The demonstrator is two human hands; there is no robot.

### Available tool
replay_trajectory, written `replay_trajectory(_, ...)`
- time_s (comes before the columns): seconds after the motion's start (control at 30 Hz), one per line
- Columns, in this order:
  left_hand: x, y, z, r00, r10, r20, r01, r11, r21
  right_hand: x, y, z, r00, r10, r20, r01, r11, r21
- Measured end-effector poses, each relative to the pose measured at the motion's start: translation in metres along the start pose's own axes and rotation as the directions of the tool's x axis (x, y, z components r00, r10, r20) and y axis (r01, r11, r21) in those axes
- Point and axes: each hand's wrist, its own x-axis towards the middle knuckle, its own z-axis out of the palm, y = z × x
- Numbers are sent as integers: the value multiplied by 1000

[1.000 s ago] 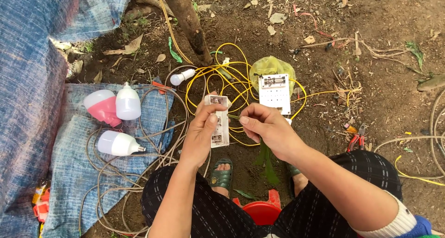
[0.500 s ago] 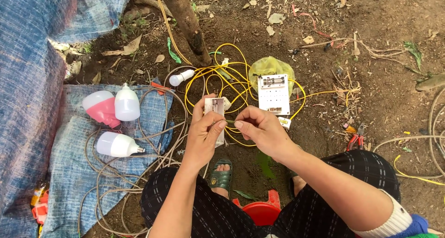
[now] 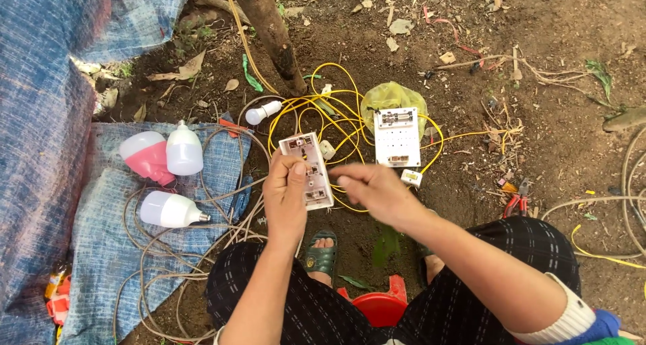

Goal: Wiring a small electrical switchboard by stripping wires and connecting them to terminals.

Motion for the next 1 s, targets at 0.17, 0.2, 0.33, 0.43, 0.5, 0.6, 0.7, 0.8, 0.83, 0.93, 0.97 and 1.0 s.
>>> replay_trajectory(0.17,-6,49,18,1000,-10,-17,11,997,75,21,45,8,995,-75,65,77,997,-19)
replay_trajectory(0.2,-5,65,19,998,-17,-67,20,999,40,22,46,6,997,-66,42,67,998,-15)
replay_trajectory(0.33,12,69,-32,931,117,-345,-80,990,120,14,28,-2,997,-62,-44,65,997,53)
replay_trajectory(0.43,20,45,-62,904,156,-398,-105,984,145,7,11,-10,995,-49,-88,54,997,60)
replay_trajectory(0.5,20,44,-63,900,205,-385,-120,965,234,3,-8,-16,986,-71,-150,79,996,43)
replay_trajectory(0.6,21,26,-87,883,298,-361,-135,900,414,1,-23,-28,959,-121,-255,136,990,40)
replay_trajectory(0.7,14,32,-123,878,326,-350,-90,831,548,5,-19,-48,932,-180,-314,216,973,84)
replay_trajectory(0.8,-2,53,-160,892,132,-433,152,814,561,3,-29,-56,917,-207,-340,264,956,128)
replay_trajectory(0.83,-10,59,-172,860,-49,-508,345,789,508,1,-34,-56,914,-203,-352,264,955,135)
replay_trajectory(0.93,-44,-30,-216,746,-323,-583,608,688,396,22,-13,-75,955,0,-298,49,986,158)
replay_trajectory(0.97,-60,-55,-230,743,-320,-588,610,685,398,22,-15,-73,956,0,-292,49,986,161)
replay_trajectory(1.0,-79,-77,-242,742,-335,-581,613,690,385,23,-19,-71,959,29,-281,22,984,179)
